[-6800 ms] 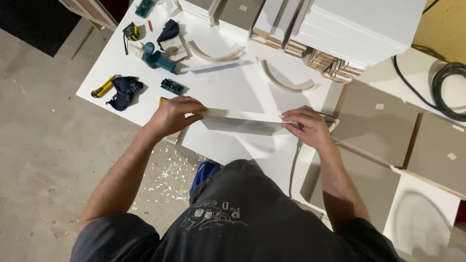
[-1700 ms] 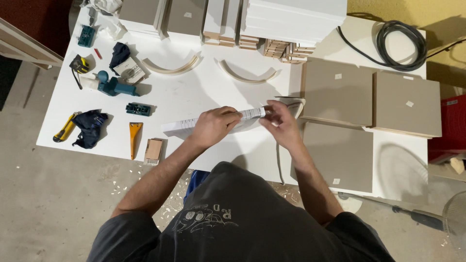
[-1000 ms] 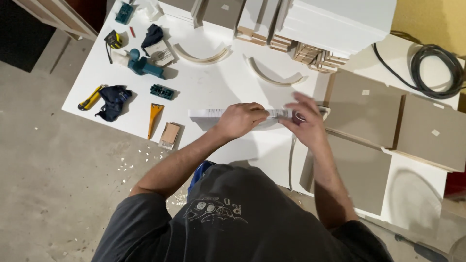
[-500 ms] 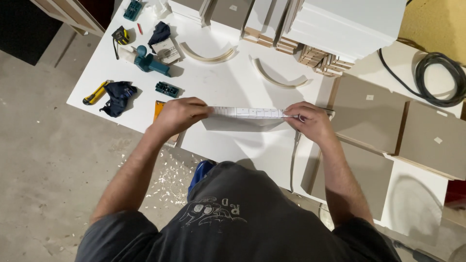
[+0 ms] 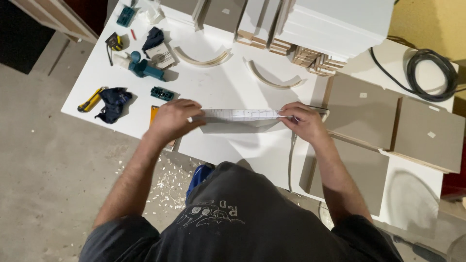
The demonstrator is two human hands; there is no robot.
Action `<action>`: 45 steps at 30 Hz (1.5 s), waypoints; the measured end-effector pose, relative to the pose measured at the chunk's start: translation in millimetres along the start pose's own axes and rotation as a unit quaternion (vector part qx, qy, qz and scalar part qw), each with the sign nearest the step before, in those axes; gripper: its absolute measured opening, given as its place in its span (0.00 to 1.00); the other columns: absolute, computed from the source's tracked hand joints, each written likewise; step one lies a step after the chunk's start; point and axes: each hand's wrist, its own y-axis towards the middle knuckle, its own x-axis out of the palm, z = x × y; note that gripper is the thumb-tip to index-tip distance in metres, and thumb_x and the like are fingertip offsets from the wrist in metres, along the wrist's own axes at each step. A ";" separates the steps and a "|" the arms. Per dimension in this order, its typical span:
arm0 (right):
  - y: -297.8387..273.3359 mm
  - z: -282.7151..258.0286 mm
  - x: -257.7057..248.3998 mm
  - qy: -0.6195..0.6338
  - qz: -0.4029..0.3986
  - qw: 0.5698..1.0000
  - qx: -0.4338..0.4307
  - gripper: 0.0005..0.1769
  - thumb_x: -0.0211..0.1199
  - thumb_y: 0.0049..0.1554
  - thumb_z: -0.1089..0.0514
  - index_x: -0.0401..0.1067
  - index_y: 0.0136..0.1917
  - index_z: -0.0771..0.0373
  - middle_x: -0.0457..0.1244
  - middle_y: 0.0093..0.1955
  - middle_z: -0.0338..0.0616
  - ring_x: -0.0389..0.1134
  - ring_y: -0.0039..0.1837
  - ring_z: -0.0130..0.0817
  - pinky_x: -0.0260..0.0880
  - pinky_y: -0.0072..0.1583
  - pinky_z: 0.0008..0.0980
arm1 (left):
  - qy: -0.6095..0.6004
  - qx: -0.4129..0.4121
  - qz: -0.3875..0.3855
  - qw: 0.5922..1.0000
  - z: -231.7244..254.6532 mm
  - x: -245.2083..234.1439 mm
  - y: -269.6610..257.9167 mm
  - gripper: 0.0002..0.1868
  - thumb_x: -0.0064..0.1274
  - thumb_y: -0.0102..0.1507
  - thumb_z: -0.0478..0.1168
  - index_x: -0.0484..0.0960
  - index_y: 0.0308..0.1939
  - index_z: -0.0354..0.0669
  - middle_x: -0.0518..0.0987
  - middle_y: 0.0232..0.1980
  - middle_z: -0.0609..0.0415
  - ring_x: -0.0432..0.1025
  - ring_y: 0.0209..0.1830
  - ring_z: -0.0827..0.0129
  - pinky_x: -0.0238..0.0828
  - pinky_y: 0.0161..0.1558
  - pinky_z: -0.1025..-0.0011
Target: Applying edge banding to wooden panels using an iron and finishing the edges with a trimmer and sanding block.
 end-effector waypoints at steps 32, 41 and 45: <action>-158.5 197.3 70.4 -0.019 0.161 0.898 0.410 0.25 0.73 0.57 0.44 0.67 0.57 0.60 0.69 0.55 0.56 0.69 0.63 0.55 0.68 0.61 0.53 | -0.165 0.048 0.029 0.985 101.3 107.6 90.2 0.01 0.66 0.62 0.38 0.89 0.35 0.49 0.86 0.43 0.59 0.82 0.40 0.65 0.78 0.45 0.72; -83.7 18.4 -59.0 -0.105 0.110 0.914 0.377 0.24 0.64 0.64 0.36 0.71 0.53 0.60 0.67 0.36 0.49 0.73 0.37 0.42 0.71 0.37 0.39 | -0.145 0.059 0.030 0.987 94.0 114.3 96.3 0.01 0.64 0.61 0.41 0.87 0.35 0.53 0.85 0.42 0.62 0.81 0.41 0.65 0.78 0.44 0.70; -22.9 -126.6 -122.7 -0.291 -0.052 0.921 0.253 0.28 0.62 0.65 0.37 0.69 0.52 0.67 0.67 0.41 0.68 0.72 0.50 0.68 0.71 0.49 0.60 | -0.126 0.034 0.004 0.991 86.3 128.1 90.0 0.04 0.64 0.61 0.46 0.85 0.37 0.56 0.84 0.42 0.63 0.81 0.41 0.63 0.78 0.43 0.66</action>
